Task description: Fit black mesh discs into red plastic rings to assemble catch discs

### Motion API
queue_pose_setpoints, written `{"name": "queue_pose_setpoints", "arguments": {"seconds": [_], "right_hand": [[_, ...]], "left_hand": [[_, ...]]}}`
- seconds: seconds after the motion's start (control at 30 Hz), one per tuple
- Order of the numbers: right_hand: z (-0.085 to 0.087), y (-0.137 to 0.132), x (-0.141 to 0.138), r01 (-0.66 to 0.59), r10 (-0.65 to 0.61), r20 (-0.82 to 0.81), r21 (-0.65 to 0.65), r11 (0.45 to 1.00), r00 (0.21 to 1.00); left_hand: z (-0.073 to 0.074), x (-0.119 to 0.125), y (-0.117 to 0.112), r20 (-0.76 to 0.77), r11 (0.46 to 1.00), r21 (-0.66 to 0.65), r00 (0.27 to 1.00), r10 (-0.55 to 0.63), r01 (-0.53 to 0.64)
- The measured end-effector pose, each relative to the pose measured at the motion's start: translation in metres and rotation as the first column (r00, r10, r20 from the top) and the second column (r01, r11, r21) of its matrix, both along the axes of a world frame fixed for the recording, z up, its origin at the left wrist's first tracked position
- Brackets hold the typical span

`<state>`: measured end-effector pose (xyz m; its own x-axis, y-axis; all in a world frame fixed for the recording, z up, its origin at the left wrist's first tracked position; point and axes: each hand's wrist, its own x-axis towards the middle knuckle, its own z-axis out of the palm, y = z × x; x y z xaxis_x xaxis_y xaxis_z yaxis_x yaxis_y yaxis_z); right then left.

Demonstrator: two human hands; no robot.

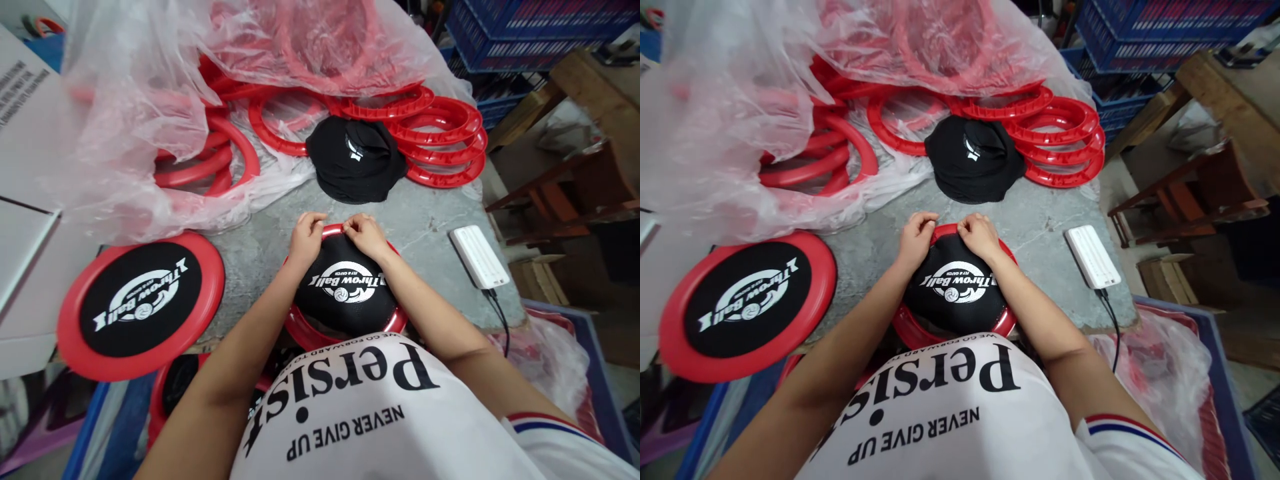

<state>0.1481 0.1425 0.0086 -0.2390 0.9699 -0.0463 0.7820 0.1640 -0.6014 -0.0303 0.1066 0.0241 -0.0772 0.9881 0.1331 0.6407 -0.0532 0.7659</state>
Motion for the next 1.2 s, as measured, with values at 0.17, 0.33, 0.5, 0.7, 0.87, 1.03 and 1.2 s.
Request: {"name": "queue_pose_setpoints", "arguments": {"seconds": [0.17,0.33,0.5,0.7,0.87,1.03,1.2], "right_hand": [[-0.005,0.006,0.002,0.062,-0.061,0.041,-0.027,0.998,0.997],[-0.009,0.007,0.003,0.148,-0.146,0.042,-0.045,0.988,0.988],[-0.012,-0.008,0.015,0.156,-0.154,0.046,-0.040,0.987,0.987],[-0.011,-0.031,0.037,0.162,-0.159,0.039,-0.089,0.983,0.986],[-0.009,-0.043,0.048,0.143,-0.143,0.010,-0.107,0.984,0.990],[-0.005,-0.047,0.048,0.140,-0.143,-0.031,-0.091,0.986,0.989],[0.010,-0.033,0.036,0.102,-0.104,-0.113,-0.023,0.995,0.988]], "left_hand": [[0.024,0.003,-0.037,-0.487,1.000,-0.012,0.873,0.002,-0.009],[0.014,0.008,-0.049,-0.678,0.992,-0.114,0.727,-0.111,0.045],[0.002,0.009,-0.036,-0.666,0.996,-0.089,0.742,-0.075,0.022],[0.009,0.009,-0.034,-0.588,0.989,-0.064,0.796,-0.145,0.132],[0.017,0.010,-0.032,-0.489,0.977,-0.165,0.850,-0.197,0.132],[0.018,0.010,-0.025,-0.383,0.959,-0.277,0.909,-0.163,0.055],[0.020,0.013,-0.017,-0.377,0.955,-0.297,0.920,-0.105,-0.013]]}}
